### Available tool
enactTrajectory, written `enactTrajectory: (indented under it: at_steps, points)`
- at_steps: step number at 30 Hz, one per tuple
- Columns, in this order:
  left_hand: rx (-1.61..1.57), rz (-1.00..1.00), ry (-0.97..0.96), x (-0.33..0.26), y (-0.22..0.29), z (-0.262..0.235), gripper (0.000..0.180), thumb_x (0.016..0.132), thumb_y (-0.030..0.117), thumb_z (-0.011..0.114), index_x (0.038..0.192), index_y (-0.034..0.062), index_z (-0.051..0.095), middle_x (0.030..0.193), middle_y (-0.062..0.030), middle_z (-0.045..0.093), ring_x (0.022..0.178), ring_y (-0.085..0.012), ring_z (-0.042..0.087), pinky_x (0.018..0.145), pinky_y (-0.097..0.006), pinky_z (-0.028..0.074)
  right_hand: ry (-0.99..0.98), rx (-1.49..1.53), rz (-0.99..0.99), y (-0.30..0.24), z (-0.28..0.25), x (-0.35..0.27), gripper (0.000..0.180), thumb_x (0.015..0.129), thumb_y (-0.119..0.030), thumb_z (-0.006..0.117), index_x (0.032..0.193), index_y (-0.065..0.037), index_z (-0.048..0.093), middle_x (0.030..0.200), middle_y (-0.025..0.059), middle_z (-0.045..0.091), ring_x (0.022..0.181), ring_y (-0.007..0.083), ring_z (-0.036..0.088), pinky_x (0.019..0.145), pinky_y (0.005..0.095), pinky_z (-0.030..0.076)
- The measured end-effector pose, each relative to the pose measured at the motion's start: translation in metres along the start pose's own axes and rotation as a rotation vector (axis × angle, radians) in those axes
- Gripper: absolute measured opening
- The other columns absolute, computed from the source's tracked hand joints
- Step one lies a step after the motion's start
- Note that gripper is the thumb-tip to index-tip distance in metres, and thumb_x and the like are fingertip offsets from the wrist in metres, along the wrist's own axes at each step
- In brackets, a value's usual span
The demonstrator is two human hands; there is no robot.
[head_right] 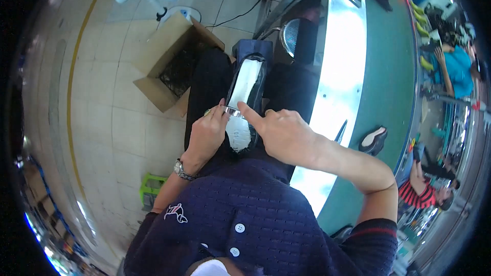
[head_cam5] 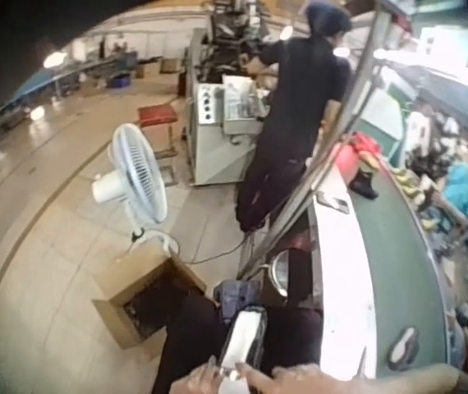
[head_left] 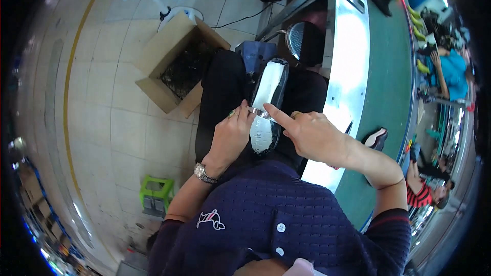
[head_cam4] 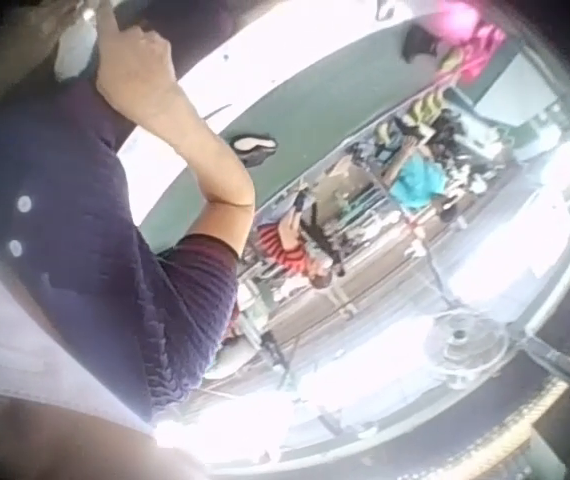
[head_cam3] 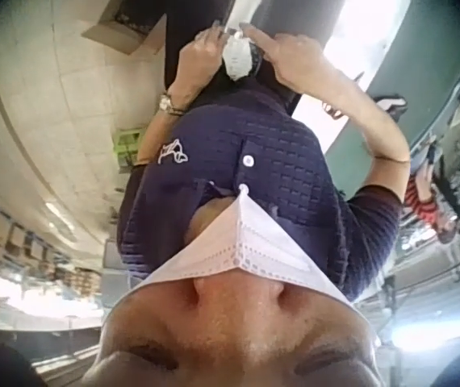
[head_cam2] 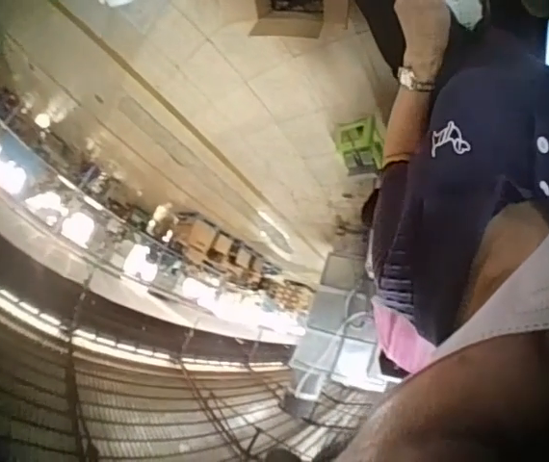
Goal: The recorder is performing finishing touches on a shoe, using a tool to smooth the sole edges and trimming material with scissors.
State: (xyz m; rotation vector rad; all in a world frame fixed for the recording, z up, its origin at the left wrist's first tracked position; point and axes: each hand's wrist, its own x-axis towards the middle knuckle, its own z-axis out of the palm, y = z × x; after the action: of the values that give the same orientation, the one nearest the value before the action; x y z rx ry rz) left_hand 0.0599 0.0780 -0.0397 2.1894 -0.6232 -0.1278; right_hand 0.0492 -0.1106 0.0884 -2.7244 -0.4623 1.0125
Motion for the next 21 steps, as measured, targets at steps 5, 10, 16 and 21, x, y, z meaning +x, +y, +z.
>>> enactTrajectory:
  at_steps: [5,10,16,21]
  points:
    - [-0.063,-0.122,-0.115,-0.004,-0.006,-0.004,0.042,0.094,0.02,0.055,0.127,-0.0056,0.051,0.109,-0.0162,0.065,0.091,-0.0251,0.067,0.075,-0.035,0.054,0.092,0.106,-0.003,0.003,0.016,0.002,0.06,0.095,-0.018,0.053,0.148,-0.022,0.025,0.074,0.0179,0.063,0.06,0.0308,0.065,0.054,0.0391,0.054]
    - [-1.965,-0.737,-0.46,0.015,-0.034,0.016,0.071,0.096,0.038,0.054,0.152,0.016,0.017,0.138,-0.0066,0.044,0.12,-0.0151,0.047,0.096,-0.027,0.041,0.198,0.157,-0.036,0.006,0.043,-0.004,0.063,0.093,-0.015,0.057,0.147,-0.025,0.026,0.069,0.0139,0.059,0.051,0.0272,0.06,0.048,0.038,0.053]
    - [-1.527,-0.648,-0.408,0.034,-0.017,0.029,0.088,0.087,0.045,0.063,0.153,0.0157,0.013,0.145,-0.0115,0.037,0.128,-0.0194,0.04,0.103,-0.032,0.035,0.122,0.161,-0.041,0.012,0.019,-0.006,0.065,0.09,-0.014,0.061,0.146,-0.022,0.029,0.073,0.013,0.064,0.054,0.0281,0.063,0.049,0.0365,0.053]
    - [-1.349,-0.569,-0.452,0.04,-0.023,0.024,0.086,0.087,0.039,0.063,0.153,0.0187,0.011,0.146,-0.0144,0.034,0.131,-0.0228,0.037,0.106,-0.036,0.031,0.388,0.047,-0.198,0.013,-0.034,0.007,0.063,0.088,-0.016,0.064,0.144,-0.021,0.036,0.079,0.0161,0.067,0.062,0.0298,0.067,0.055,0.0372,0.055]
